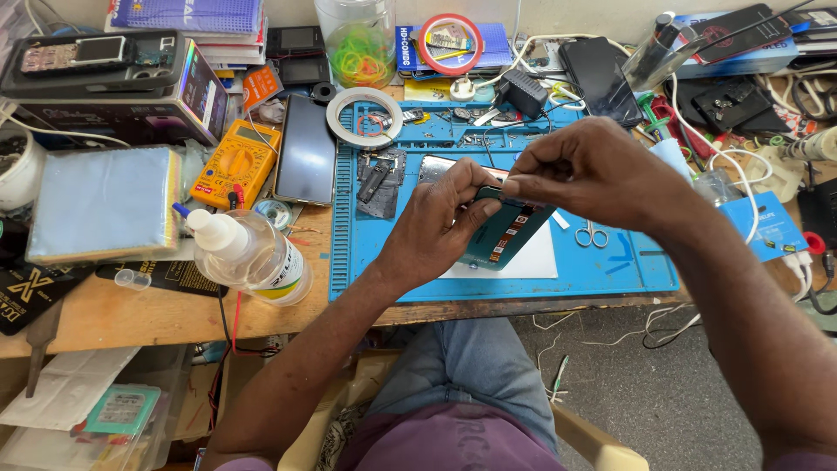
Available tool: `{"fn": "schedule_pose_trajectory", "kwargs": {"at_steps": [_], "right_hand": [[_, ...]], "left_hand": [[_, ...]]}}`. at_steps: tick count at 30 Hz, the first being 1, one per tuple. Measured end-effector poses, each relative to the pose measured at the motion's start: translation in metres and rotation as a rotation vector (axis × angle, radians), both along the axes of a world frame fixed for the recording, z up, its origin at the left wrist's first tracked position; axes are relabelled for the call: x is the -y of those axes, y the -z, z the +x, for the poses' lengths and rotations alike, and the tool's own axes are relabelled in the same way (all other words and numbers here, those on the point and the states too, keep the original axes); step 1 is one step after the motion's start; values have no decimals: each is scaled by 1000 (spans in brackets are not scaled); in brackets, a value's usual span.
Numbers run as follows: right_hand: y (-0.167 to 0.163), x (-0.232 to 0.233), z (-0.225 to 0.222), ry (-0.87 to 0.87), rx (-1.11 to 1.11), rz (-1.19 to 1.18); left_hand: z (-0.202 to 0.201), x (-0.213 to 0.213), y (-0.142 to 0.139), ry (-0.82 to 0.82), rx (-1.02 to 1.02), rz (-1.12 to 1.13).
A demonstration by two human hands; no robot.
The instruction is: The person works on a disassembled mobile phone, using tweezers to handle small components and applying adhesive to the phone frame. They also wipe the phone surface with a cloth and manipulate a flexible circuit board.
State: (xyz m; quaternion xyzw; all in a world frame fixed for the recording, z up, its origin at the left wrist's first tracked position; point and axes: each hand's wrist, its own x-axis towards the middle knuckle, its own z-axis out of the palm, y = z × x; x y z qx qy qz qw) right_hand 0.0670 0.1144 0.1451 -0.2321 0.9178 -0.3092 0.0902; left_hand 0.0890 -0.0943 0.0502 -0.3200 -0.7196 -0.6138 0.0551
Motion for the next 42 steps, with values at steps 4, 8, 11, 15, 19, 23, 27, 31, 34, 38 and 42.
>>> {"fn": "schedule_pose_trajectory", "kwargs": {"at_steps": [4,8,11,15,19,23,27,31,34,38,42], "right_hand": [[-13,-1,-3,-86,-50,75],[-24,9,-2,-67,-62,236],[-32,16,0,-134,-144,290],[-40,21,0,-259,-224,317],[-43,27,-1,-277,-231,436],[-43,26,0,-301,-254,441],[-39,11,-2,-260,-184,431],[-32,-12,-1,-215,-167,403],[-31,-25,6,-172,-198,406],[-20,-28,21,-115,-366,191],[4,-21,23,-5,-386,79]], "left_hand": [[-1,-1,-1,19,27,-3],[-1,-1,-1,28,21,6],[-1,-1,-1,15,23,-15],[-2,-3,-2,18,-11,-12],[-3,-3,-3,8,30,-46],[-4,-2,-1,47,24,5],[-7,-2,1,19,48,12],[-8,-1,2,-2,54,-42],[-10,-1,4,-7,42,-35],[-12,-4,10,-30,33,17],[-15,-12,6,-70,43,42]]}}
